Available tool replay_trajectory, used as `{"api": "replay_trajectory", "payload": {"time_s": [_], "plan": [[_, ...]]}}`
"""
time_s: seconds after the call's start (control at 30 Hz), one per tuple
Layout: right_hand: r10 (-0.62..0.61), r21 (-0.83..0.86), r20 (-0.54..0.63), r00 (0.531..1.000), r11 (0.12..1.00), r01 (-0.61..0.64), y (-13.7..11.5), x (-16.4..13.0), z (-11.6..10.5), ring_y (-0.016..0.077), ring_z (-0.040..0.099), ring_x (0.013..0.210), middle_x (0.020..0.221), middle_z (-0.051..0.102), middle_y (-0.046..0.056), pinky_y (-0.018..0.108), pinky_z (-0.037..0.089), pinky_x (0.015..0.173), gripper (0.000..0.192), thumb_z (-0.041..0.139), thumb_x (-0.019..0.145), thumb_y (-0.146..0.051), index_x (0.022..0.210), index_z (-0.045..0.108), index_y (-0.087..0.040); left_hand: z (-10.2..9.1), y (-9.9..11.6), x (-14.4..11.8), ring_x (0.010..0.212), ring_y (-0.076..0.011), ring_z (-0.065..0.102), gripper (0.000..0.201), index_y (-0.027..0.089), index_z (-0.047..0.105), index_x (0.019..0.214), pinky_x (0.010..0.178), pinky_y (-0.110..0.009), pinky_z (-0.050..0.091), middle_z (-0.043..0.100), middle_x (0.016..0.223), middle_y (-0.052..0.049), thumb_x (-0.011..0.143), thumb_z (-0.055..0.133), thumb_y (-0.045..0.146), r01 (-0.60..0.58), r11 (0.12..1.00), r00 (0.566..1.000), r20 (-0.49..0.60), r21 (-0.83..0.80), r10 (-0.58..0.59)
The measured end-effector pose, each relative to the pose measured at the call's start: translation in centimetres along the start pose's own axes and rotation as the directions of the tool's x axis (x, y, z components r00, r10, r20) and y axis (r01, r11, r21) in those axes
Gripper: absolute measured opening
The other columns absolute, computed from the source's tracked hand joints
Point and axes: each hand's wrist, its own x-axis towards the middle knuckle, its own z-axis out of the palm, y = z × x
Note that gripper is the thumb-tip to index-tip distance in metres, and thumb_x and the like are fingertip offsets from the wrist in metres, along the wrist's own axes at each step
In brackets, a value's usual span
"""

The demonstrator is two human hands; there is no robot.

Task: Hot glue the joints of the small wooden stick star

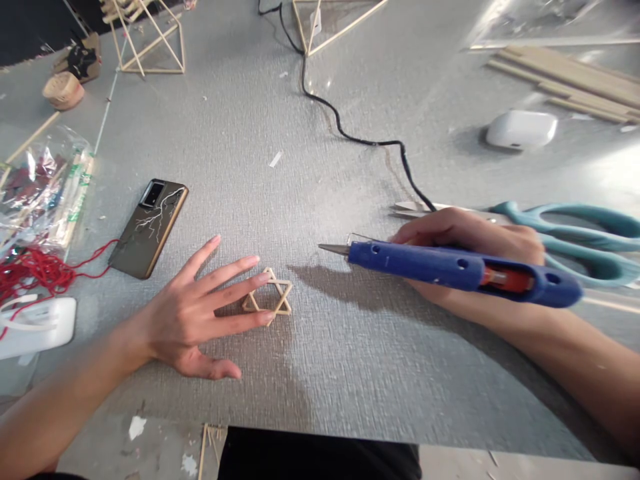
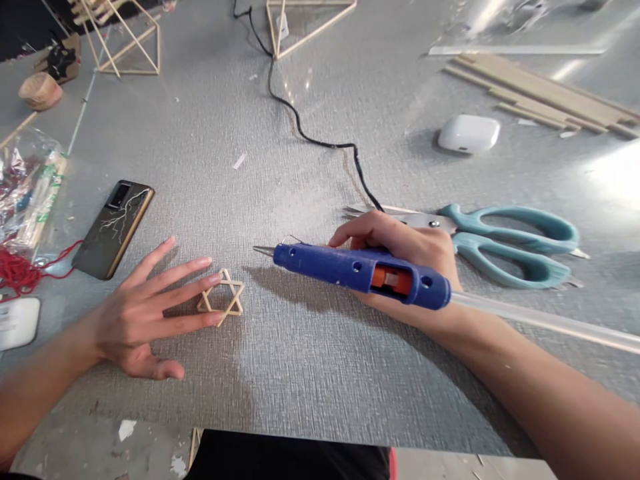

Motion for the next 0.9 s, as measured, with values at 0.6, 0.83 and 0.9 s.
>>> {"api": "replay_trajectory", "payload": {"time_s": [0.6, 0.83, 0.9], "plan": [[-0.005, -0.002, -0.003, 1.000, 1.000, 0.005, -0.1, 0.0, 0.0, 0.0089, 0.058, 0.052, 0.063, 0.064, -0.008, 0.023, 0.044, 0.052, 0.007, 0.071, 0.087, -0.024, 0.090, 0.065, -0.026, -0.1, 0.0, 0.1, 0.146, -0.0389, 0.044, 0.063, 0.028, 0.058, 0.141, 0.122, -0.075, 0.018, 0.051, 0.155, -0.014, 0.096, 0.044, 0.069, -0.006, 1.000, 1.000, -0.005, -0.010, 0.005], [0.005, 0.021, 0.025, 1.000, 1.000, -0.005, 0.0, -0.1, -0.2, 0.0095, 0.059, 0.051, 0.065, 0.063, -0.008, 0.022, 0.045, 0.049, 0.008, 0.071, 0.086, -0.026, 0.091, 0.065, -0.027, 0.7, -0.1, -0.7, 0.139, -0.0351, 0.054, 0.062, 0.015, 0.050, 0.147, 0.119, -0.068, 0.035, 0.066, 0.139, -0.014, 0.098, 0.052, 0.052, 0.153, 0.987, 0.959, -0.234, -0.041, -0.159], [0.020, 0.007, 0.027, 0.999, 1.000, -0.020, 0.2, -0.2, -0.3, 0.0101, 0.060, 0.051, 0.067, 0.065, -0.007, 0.022, 0.047, 0.049, 0.009, 0.070, 0.085, -0.025, 0.093, 0.065, -0.027, 0.9, 0.0, -0.9, 0.134, -0.0343, 0.059, 0.067, 0.012, 0.051, 0.146, 0.117, -0.062, 0.042, 0.071, 0.131, -0.014, 0.091, 0.064, 0.048, 0.235, 0.971, 0.922, -0.310, -0.036, -0.234]]}}
